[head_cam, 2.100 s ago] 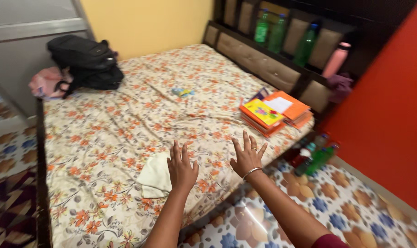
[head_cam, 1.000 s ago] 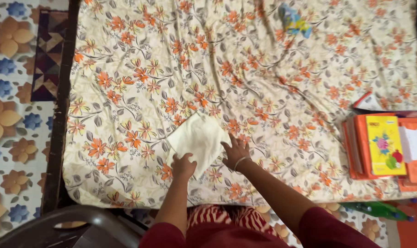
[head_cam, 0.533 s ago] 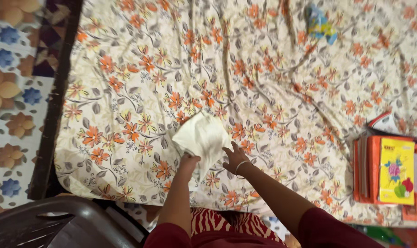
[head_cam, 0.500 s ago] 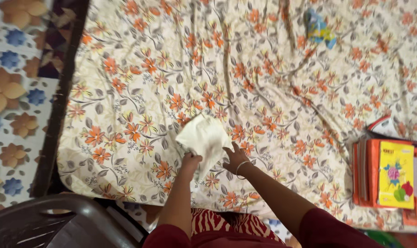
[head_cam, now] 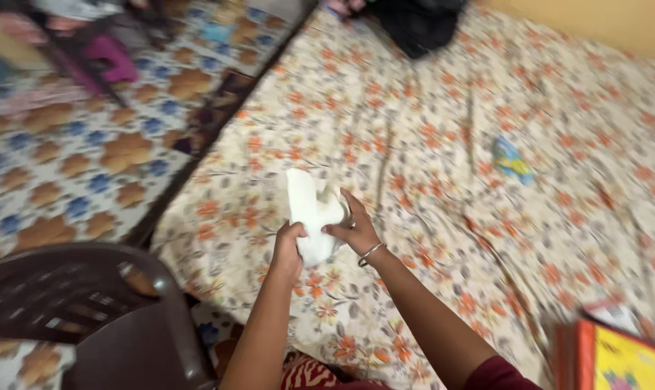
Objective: The person assembles a small blue Doraemon-themed table by unfolding the legs and securing the tabletop. They then wipe the tabletop with a cloth and place a white towel over it.
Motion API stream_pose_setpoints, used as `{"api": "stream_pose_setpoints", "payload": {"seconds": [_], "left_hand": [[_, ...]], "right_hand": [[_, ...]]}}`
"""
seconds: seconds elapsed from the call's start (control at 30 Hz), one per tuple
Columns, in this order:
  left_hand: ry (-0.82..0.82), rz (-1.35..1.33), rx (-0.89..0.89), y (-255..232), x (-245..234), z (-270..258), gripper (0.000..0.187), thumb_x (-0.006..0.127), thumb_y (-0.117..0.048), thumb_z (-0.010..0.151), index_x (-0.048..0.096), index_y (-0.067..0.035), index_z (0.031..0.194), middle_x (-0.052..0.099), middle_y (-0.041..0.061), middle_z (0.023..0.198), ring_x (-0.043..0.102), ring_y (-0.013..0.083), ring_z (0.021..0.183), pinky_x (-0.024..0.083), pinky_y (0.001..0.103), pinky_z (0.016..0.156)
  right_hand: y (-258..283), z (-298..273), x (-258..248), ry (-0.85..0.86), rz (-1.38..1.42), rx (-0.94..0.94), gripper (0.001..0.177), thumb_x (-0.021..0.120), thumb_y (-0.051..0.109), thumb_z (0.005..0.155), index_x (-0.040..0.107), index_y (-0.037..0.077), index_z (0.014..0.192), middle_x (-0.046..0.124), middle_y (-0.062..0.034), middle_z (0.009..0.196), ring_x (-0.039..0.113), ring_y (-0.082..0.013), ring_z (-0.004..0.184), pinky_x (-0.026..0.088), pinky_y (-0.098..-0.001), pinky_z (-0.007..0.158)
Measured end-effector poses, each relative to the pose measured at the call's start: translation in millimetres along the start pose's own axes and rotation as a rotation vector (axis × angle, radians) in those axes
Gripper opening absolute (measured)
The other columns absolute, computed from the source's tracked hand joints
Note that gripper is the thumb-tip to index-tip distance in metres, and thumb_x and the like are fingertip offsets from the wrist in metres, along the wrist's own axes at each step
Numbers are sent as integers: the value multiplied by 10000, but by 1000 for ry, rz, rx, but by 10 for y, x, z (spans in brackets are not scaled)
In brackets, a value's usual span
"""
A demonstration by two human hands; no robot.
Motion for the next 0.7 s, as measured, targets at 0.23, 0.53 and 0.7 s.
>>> {"api": "stream_pose_setpoints", "payload": {"seconds": [0.23,0.53,0.7], "left_hand": [[-45,-481,326,-1763,-133,-1456,590,553,-175,727,589,-29,1298,673,117,1245,623,319,1192,467,486,1072],[-131,-548,859,-2867,-1292,-3553,603,544,-226,761,553,-39,1333,653,128,1284,618,349,1196,460,519,1060],[-361,-571,1059,-3007,-2163,-4712,608,561,-227,783,552,-33,1359,656,140,1331,617,342,1241,462,507,1090]], "right_hand": [[1169,293,1602,187,528,76,1038,805,352,808,181,119,1604,409,-184,1566,485,-299,1375,458,-442,1096],[2600,-899,4069,1030,832,488,713,673,516,863,583,55,1399,697,-149,1306,671,-294,1178,531,-431,997],[3199,-1586,5258,1251,892,402,554,721,303,885,599,24,1347,705,-128,1258,679,-280,1146,523,-431,1015]]}}
Point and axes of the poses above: each hand's wrist, its own z-axis towards the middle knuckle, its own x-axis out of the palm, y = z × x, the point moved 9 cm from there along z, towards the middle knuckle
